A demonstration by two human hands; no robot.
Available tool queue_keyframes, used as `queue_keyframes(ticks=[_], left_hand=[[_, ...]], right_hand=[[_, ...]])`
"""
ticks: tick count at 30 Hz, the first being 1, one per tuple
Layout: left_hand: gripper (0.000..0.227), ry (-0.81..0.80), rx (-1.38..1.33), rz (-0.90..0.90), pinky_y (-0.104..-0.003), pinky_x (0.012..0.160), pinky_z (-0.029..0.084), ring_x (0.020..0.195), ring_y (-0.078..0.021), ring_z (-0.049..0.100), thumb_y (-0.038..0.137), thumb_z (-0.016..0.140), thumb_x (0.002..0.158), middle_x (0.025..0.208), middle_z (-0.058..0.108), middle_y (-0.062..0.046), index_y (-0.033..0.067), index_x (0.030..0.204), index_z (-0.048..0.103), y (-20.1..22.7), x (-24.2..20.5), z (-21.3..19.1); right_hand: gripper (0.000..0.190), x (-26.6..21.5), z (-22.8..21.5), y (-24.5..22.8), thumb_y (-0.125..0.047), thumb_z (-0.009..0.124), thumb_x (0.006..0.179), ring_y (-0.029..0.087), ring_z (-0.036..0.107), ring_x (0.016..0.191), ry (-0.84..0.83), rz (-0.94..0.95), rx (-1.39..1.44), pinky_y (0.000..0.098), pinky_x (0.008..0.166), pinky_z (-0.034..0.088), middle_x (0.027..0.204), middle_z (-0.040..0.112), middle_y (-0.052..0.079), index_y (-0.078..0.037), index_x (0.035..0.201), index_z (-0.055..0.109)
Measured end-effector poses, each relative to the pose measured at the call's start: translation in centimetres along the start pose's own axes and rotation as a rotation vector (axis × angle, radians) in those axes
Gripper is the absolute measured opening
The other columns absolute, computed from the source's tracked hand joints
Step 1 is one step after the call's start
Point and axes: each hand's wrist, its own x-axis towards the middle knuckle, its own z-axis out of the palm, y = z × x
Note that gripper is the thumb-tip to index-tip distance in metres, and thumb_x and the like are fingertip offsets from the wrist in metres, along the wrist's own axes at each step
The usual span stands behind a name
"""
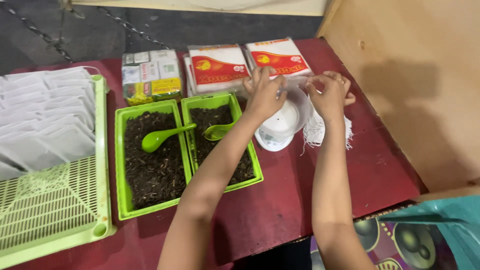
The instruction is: The person fills white tea bags with loose tea leaves using a green plastic scoop. They open each bag, add tea leaves, and place the filled bags into a green tray. The process is repeated multiple times with consistent hand movements.
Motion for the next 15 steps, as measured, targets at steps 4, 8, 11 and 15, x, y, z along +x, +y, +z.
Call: queue_keyframes(ticks=[4, 8, 11, 15], left_hand=[[0.019, -0.034, -0.030, 0.028, -0.065, 0.108, 0.020, 0.139, -0.0327, 0.024, 0.029, 0.074, 0.086, 0.128, 0.041, -0.001, 0.0237, 0.101, 0.063, 2.1, 1.1, 2.6], [0.021, -0.101, -0.093, -0.015, -0.063, 0.107, 0.020, 0.140, -0.0340, 0.023, 0.033, 0.075, 0.083, 0.129, 0.041, -0.002, 0.0258, 0.100, 0.064, 3.3, 2.0, 5.8], [0.021, -0.154, -0.091, -0.027, -0.062, 0.108, 0.020, 0.139, -0.0335, 0.023, 0.035, 0.075, 0.083, 0.129, 0.041, -0.003, 0.0263, 0.101, 0.067, 4.4, 2.3, 7.2], [0.025, -0.245, -0.018, -0.047, -0.065, 0.109, 0.018, 0.143, -0.0374, 0.019, 0.035, 0.075, 0.084, 0.137, 0.043, -0.007, 0.0264, 0.107, 0.075, 5.8, 2.6, 8.4]], right_hand=[[0.015, 1.0, 0.1, 4.4, -0.032, 0.074, 0.096, 0.040, 0.035, 0.131, -0.023, 0.028, -0.015, 0.0841, 0.090, 0.025, 0.129, 0.055, 0.010, -0.031, 0.111, 0.075], [0.018, -0.7, -2.6, 3.8, -0.033, 0.078, 0.090, 0.040, 0.034, 0.131, -0.073, 0.131, -0.066, 0.0807, 0.089, 0.034, 0.129, 0.056, 0.008, -0.035, 0.108, 0.076], [0.024, -0.9, -2.2, 6.1, -0.033, 0.078, 0.085, 0.044, 0.040, 0.127, -0.111, 0.121, -0.086, 0.0710, 0.092, 0.041, 0.124, 0.061, 0.013, -0.037, 0.109, 0.077], [0.033, -0.4, -0.6, 8.1, -0.042, 0.078, 0.082, 0.043, 0.032, 0.140, -0.277, 0.266, -0.123, 0.0720, 0.098, 0.039, 0.144, 0.056, 0.012, -0.043, 0.115, 0.075]])
